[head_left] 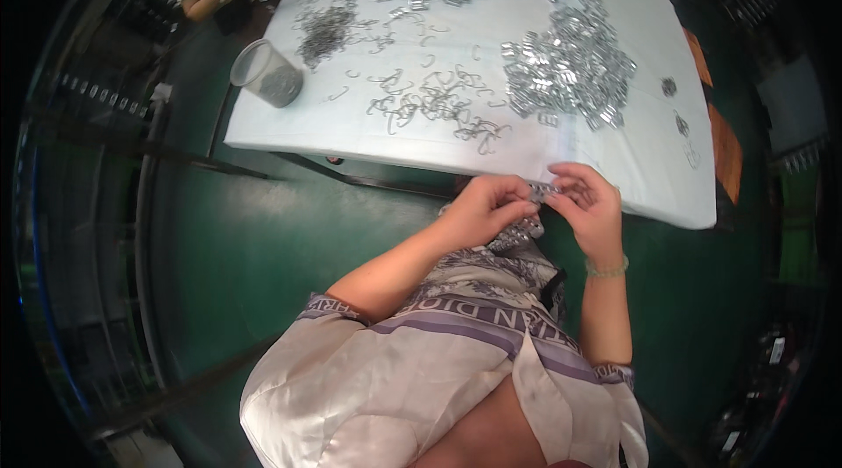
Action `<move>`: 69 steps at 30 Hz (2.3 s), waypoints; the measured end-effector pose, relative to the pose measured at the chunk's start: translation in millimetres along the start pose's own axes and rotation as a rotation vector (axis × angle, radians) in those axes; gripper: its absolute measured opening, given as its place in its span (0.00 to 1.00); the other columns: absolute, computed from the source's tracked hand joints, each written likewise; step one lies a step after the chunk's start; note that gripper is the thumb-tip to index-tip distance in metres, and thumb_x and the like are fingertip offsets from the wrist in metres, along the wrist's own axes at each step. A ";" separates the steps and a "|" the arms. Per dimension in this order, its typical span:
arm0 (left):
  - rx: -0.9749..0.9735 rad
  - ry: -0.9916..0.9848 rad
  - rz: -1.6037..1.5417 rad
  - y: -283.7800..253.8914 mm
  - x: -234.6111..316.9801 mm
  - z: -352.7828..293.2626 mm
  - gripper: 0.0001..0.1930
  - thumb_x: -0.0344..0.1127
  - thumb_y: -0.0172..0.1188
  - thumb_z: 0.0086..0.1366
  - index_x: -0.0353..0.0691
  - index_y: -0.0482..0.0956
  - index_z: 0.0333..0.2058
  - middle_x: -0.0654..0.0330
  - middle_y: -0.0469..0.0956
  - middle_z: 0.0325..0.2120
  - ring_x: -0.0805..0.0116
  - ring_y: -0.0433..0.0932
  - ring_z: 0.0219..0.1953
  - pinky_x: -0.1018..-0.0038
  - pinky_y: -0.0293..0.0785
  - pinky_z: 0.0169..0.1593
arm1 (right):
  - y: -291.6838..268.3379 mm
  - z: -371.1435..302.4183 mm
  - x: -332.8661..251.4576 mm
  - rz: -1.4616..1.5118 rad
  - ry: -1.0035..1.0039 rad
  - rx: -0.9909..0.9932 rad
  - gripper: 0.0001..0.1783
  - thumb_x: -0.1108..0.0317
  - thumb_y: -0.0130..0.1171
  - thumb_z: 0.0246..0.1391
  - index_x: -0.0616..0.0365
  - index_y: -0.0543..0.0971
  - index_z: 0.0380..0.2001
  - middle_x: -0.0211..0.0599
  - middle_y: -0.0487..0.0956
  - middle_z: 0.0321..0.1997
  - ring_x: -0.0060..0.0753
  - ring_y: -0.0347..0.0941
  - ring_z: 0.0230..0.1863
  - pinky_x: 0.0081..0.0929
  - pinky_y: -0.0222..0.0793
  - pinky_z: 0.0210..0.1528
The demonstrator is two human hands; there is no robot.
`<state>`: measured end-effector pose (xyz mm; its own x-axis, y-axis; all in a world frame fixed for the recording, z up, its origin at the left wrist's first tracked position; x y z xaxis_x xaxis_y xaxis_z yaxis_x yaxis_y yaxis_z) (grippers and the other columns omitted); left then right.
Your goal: The person repeatedly picks up small metal clips and wire loops from a table, connects them by hand, and places the assembled units into a growing pile. A coworker performs similar assembly across the table.
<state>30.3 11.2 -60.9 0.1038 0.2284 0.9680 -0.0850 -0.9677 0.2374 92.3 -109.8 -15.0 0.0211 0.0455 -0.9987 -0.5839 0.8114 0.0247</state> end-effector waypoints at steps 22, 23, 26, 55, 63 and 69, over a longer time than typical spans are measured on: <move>0.788 0.077 1.789 -295.5 48.8 26.2 0.06 0.29 0.54 0.49 0.41 0.81 0.23 0.51 0.78 0.22 0.55 0.78 0.27 0.65 0.74 0.33 | -17.1 -42.2 16.8 0.161 -0.128 0.184 0.17 0.86 0.59 0.42 0.68 0.72 0.39 0.37 0.75 0.35 0.25 0.72 0.37 0.20 0.69 0.42; 0.731 0.046 1.895 -303.1 44.4 32.0 0.06 0.29 0.54 0.48 0.40 0.80 0.22 0.51 0.78 0.20 0.55 0.78 0.27 0.64 0.75 0.33 | -17.0 -41.9 15.3 0.148 -0.128 0.187 0.17 0.85 0.60 0.42 0.67 0.71 0.39 0.37 0.75 0.35 0.24 0.72 0.37 0.19 0.69 0.41; 0.591 -0.044 2.085 -330.9 19.1 46.1 0.05 0.29 0.53 0.46 0.39 0.78 0.18 0.52 0.78 0.20 0.56 0.78 0.26 0.65 0.75 0.32 | -15.0 -41.0 10.4 0.153 -0.146 0.190 0.16 0.86 0.59 0.43 0.69 0.72 0.38 0.36 0.75 0.34 0.23 0.72 0.36 0.19 0.69 0.42; 0.418 -0.220 1.522 -241.8 58.8 104.9 0.16 0.30 0.52 0.50 0.46 0.80 0.39 0.53 0.79 0.34 0.57 0.77 0.39 0.66 0.73 0.44 | -23.7 -38.1 20.2 0.088 -0.078 0.282 0.16 0.85 0.60 0.42 0.69 0.73 0.38 0.35 0.75 0.33 0.23 0.72 0.35 0.20 0.69 0.41; 0.751 0.022 1.638 -323.9 52.2 121.3 0.12 0.28 0.53 0.51 0.46 0.82 0.33 0.54 0.79 0.32 0.57 0.77 0.37 0.67 0.73 0.42 | -22.9 -35.5 16.4 0.102 -0.076 0.280 0.16 0.85 0.60 0.42 0.68 0.73 0.37 0.35 0.75 0.33 0.22 0.72 0.35 0.19 0.69 0.42; 0.622 -0.019 1.660 -316.9 46.8 137.5 0.10 0.29 0.52 0.51 0.46 0.83 0.29 0.54 0.79 0.32 0.57 0.77 0.38 0.66 0.72 0.43 | -22.4 -37.5 11.1 0.098 -0.076 0.295 0.16 0.85 0.60 0.42 0.68 0.73 0.37 0.35 0.75 0.33 0.22 0.72 0.35 0.19 0.69 0.42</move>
<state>198.3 313.8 -102.0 0.3180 -0.9388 0.1322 0.2497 -0.0516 -0.9670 75.2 -149.3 -28.3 0.0429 0.1665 -0.9851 -0.3261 0.9343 0.1437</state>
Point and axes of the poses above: each hand's wrist, its own z-axis towards the middle knuckle, its own y-axis out of the palm, x = y × z, the point moved 7 cm from there along z, towards the middle knuckle
